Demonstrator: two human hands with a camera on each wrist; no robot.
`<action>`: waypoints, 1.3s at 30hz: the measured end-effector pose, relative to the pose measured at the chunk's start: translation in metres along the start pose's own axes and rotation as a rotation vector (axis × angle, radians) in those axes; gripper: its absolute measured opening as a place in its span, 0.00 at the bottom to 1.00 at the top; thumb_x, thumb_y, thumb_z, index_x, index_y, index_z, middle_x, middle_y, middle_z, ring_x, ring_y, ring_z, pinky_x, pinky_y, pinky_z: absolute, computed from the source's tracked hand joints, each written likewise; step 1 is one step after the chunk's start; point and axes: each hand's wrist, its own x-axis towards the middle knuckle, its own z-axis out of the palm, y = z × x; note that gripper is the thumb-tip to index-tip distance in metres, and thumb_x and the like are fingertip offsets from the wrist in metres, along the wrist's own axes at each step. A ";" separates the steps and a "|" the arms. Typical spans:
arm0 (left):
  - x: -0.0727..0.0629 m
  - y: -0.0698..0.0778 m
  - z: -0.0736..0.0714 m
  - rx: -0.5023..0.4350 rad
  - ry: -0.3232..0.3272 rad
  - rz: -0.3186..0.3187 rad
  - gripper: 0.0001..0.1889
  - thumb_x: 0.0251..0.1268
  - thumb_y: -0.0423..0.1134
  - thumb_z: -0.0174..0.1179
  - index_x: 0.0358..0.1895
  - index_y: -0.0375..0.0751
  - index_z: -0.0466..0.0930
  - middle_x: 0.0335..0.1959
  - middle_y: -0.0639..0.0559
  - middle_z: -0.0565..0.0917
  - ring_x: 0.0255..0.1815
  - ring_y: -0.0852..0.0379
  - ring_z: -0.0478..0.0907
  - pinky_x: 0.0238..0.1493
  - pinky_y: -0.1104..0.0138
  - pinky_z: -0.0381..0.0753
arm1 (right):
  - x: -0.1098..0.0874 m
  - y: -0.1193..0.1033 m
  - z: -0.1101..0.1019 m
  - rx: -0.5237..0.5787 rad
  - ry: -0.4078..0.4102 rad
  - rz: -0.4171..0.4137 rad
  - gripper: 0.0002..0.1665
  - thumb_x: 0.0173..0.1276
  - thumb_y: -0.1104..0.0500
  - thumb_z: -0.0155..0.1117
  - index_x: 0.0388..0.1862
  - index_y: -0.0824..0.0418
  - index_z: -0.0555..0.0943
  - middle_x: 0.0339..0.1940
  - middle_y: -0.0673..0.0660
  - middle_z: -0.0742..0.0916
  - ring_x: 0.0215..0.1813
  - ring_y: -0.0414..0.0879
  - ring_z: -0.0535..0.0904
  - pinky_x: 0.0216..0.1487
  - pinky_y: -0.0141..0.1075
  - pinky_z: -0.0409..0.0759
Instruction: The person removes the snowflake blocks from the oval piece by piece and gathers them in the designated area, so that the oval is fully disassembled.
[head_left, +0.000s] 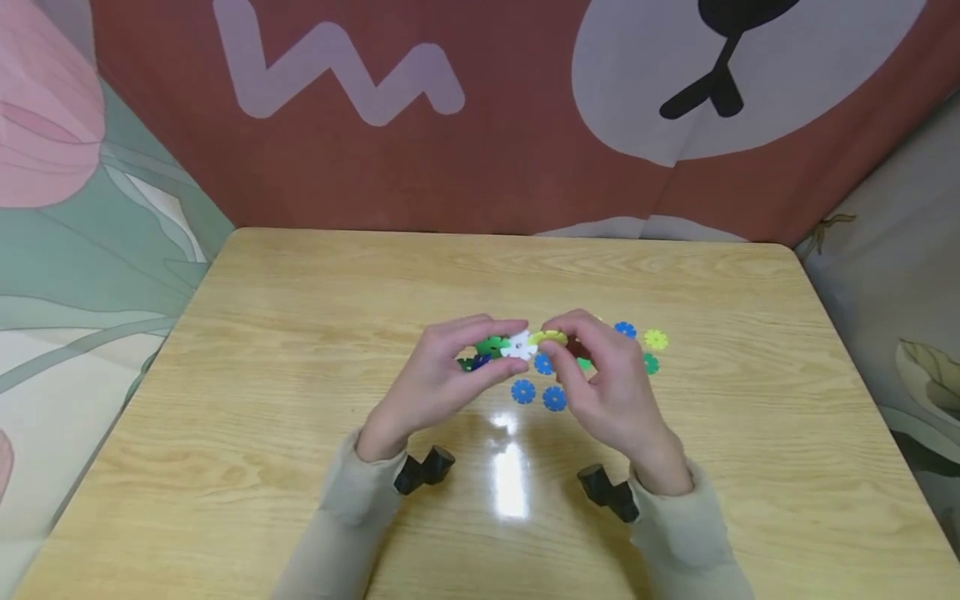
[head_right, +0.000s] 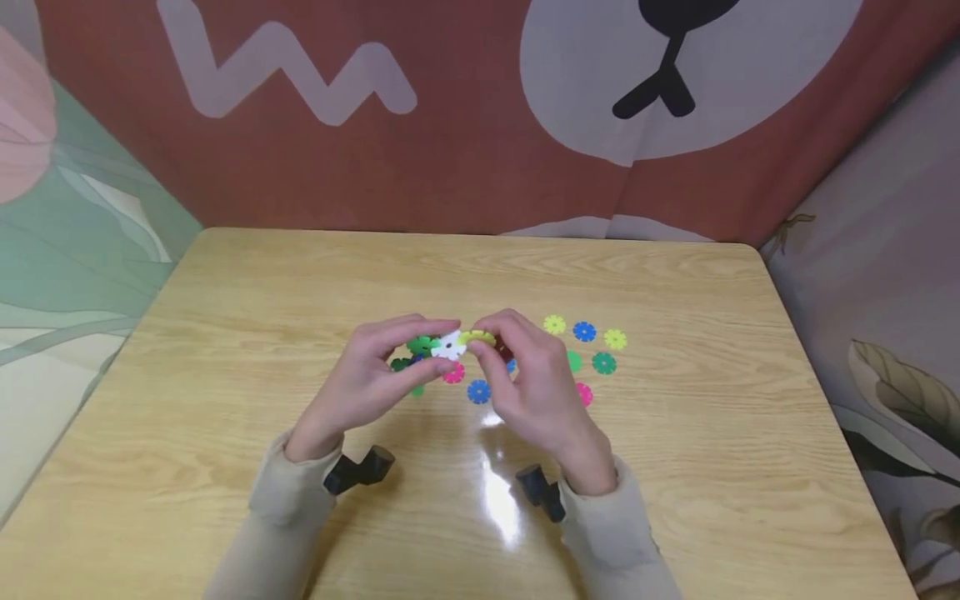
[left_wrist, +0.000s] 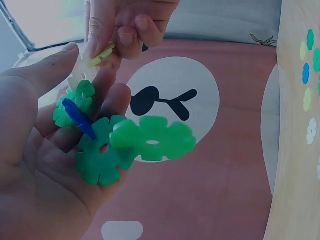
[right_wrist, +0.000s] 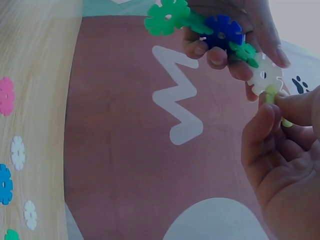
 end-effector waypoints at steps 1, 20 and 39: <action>0.000 0.000 0.000 0.000 0.001 0.005 0.18 0.57 0.30 0.67 0.52 0.31 0.81 0.39 0.45 0.87 0.35 0.61 0.81 0.42 0.69 0.81 | 0.000 0.000 0.000 -0.012 0.003 -0.010 0.10 0.59 0.78 0.63 0.39 0.70 0.79 0.33 0.59 0.85 0.25 0.39 0.75 0.30 0.26 0.80; 0.002 0.001 0.000 0.016 0.024 0.002 0.18 0.56 0.30 0.69 0.51 0.30 0.82 0.40 0.44 0.87 0.35 0.61 0.82 0.43 0.69 0.82 | 0.003 0.002 0.008 -0.104 0.085 -0.072 0.11 0.57 0.79 0.64 0.38 0.71 0.78 0.29 0.58 0.83 0.25 0.40 0.71 0.28 0.23 0.71; -0.001 0.000 -0.011 0.075 0.088 -0.002 0.20 0.54 0.29 0.70 0.52 0.30 0.82 0.38 0.45 0.87 0.31 0.62 0.77 0.39 0.70 0.79 | 0.004 0.008 -0.009 -0.085 0.209 -0.037 0.10 0.55 0.81 0.63 0.36 0.74 0.78 0.25 0.61 0.83 0.25 0.36 0.71 0.30 0.21 0.72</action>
